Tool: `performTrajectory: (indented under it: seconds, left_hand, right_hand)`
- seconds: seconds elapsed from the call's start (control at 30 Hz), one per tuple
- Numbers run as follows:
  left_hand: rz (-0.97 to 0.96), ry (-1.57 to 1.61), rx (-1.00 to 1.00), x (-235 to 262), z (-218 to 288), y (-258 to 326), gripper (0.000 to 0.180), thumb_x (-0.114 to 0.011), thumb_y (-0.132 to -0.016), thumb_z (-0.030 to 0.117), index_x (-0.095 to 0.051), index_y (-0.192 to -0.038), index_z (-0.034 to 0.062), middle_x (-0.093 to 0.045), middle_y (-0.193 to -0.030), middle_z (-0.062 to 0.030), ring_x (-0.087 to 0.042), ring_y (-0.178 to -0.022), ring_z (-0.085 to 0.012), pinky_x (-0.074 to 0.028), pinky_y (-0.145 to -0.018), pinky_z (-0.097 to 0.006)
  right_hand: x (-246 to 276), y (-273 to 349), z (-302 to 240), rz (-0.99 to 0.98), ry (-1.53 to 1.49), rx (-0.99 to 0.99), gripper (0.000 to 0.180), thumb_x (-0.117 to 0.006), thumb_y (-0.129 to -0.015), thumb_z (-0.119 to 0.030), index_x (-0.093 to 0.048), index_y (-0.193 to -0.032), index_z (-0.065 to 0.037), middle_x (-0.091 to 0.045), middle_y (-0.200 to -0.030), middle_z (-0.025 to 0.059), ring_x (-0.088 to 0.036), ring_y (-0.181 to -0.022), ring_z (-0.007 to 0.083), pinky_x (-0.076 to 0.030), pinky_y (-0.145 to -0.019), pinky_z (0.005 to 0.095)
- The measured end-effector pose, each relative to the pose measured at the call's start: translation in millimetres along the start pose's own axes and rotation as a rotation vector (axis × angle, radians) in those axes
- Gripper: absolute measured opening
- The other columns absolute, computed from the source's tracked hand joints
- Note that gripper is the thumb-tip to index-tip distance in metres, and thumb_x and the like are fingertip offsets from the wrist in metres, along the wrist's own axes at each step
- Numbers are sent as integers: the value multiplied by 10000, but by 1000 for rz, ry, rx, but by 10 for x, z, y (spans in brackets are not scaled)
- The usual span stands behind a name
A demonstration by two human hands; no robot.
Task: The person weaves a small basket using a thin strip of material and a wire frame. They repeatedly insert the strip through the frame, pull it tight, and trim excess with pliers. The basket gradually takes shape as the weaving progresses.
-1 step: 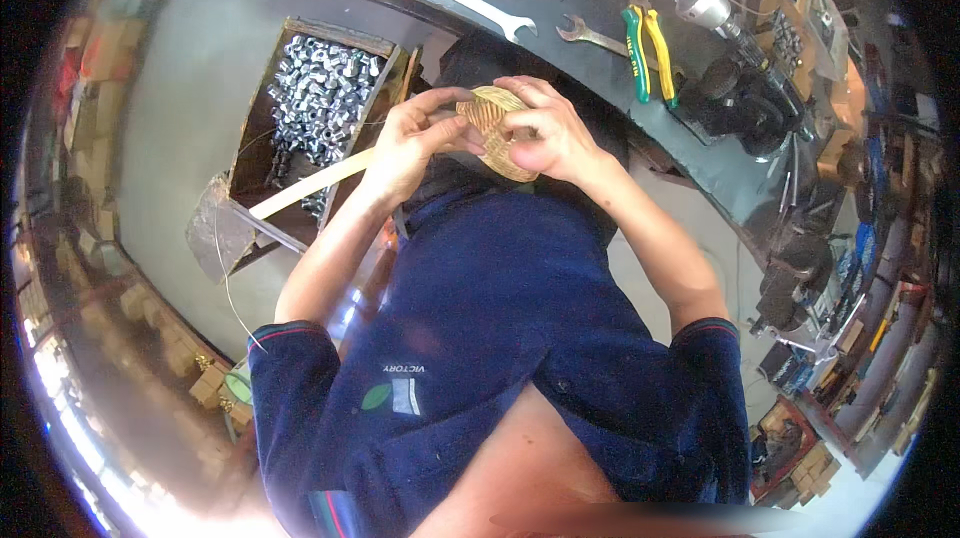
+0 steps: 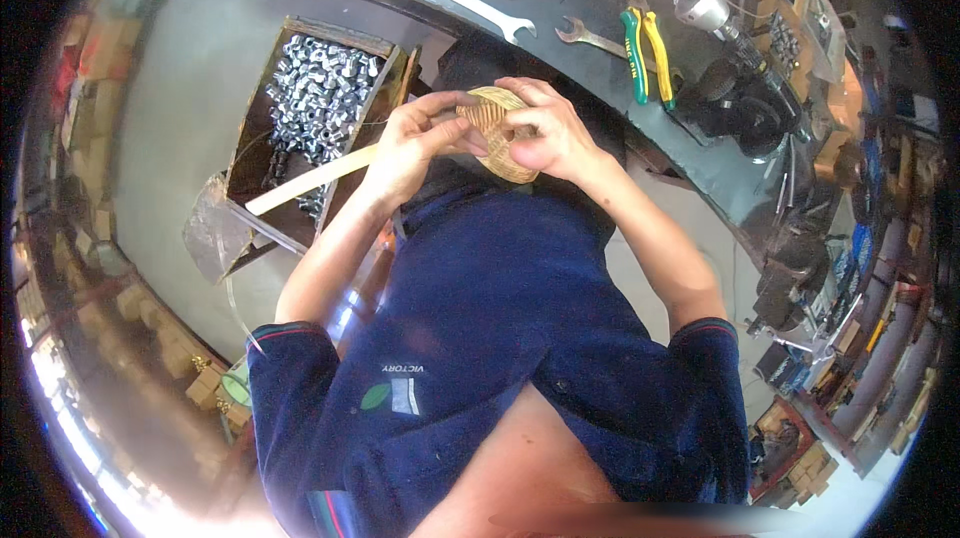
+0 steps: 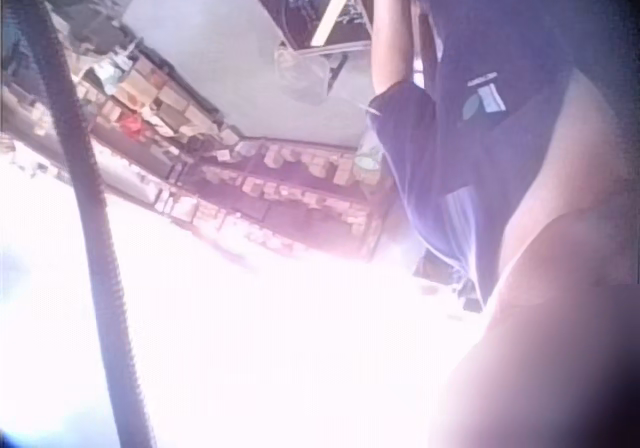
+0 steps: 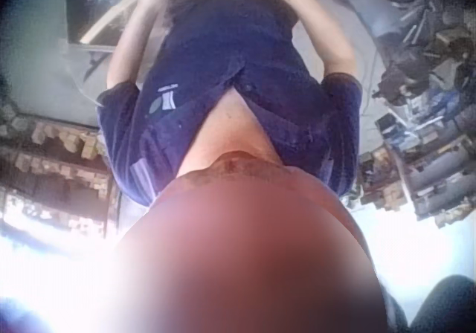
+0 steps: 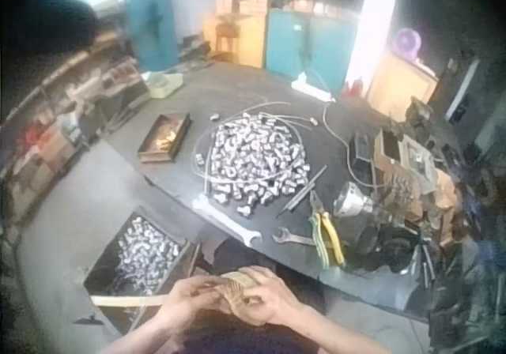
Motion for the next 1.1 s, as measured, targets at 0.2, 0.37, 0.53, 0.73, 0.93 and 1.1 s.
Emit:
performTrajectory:
  seconds: [0.2,0.37,0.53,0.73,0.93,1.1]
  left_hand:
    - [85,-766,-419,-32,326,57,189,-606,-859,78,-629,-1012,-32,-683,-912,-130,-668,-855,-216,-523,-771,-317]
    - [-31,-1074,-776,-196,583,84,176,-653,-797,86,-648,-947,-6,-658,-907,-150,-650,-815,-312,-527,-700,-357]
    - [-127,-981,-883,-420,607,131,150,-652,-780,68,-651,-914,2,-650,-918,-133,-647,-813,-316,-528,-693,-369]
    - [134,-417,-642,-84,283,-35,102,-589,-866,54,-637,-890,-32,-651,-790,-98,-617,-706,-163,-488,-663,-268]
    - [-57,449,-260,-148,-206,-244,169,-565,-903,121,-635,-934,-29,-651,-832,-102,-601,-707,-162,-486,-701,-276]
    - [-161,666,-202,-254,-293,-351,168,-575,-902,147,-617,-949,-8,-649,-895,-119,-570,-693,-141,-473,-664,-270]
  right_hand:
    - [-39,25,184,-8,-43,-67,173,-629,-571,-118,-585,-725,-50,-547,-1232,213,-534,-1110,380,-438,-921,389]
    - [-62,27,197,12,-129,-93,142,-632,-580,-92,-569,-697,-42,-561,-1211,224,-550,-1102,367,-432,-921,371]
    - [-93,58,256,11,-168,-92,136,-656,-592,-91,-594,-703,-43,-571,-1208,215,-561,-1105,342,-428,-929,369]
    - [-73,54,134,28,-147,-20,133,-665,-563,-42,-623,-686,-71,-609,-1154,172,-587,-1061,340,-467,-898,367]
    - [-165,69,324,46,-233,-126,142,-679,-561,-6,-655,-700,-25,-605,-1163,185,-600,-1059,309,-486,-872,347]
    - [-243,139,559,54,-574,-247,93,-660,-609,0,-648,-701,0,-599,-1175,183,-592,-1061,264,-462,-894,320]
Point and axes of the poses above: each hand's wrist, its own y-axis away from the middle knuckle, its own x-axis out of the back of the hand, z = x × y, the point moved 10 cm from there along -y, towards the middle knuckle
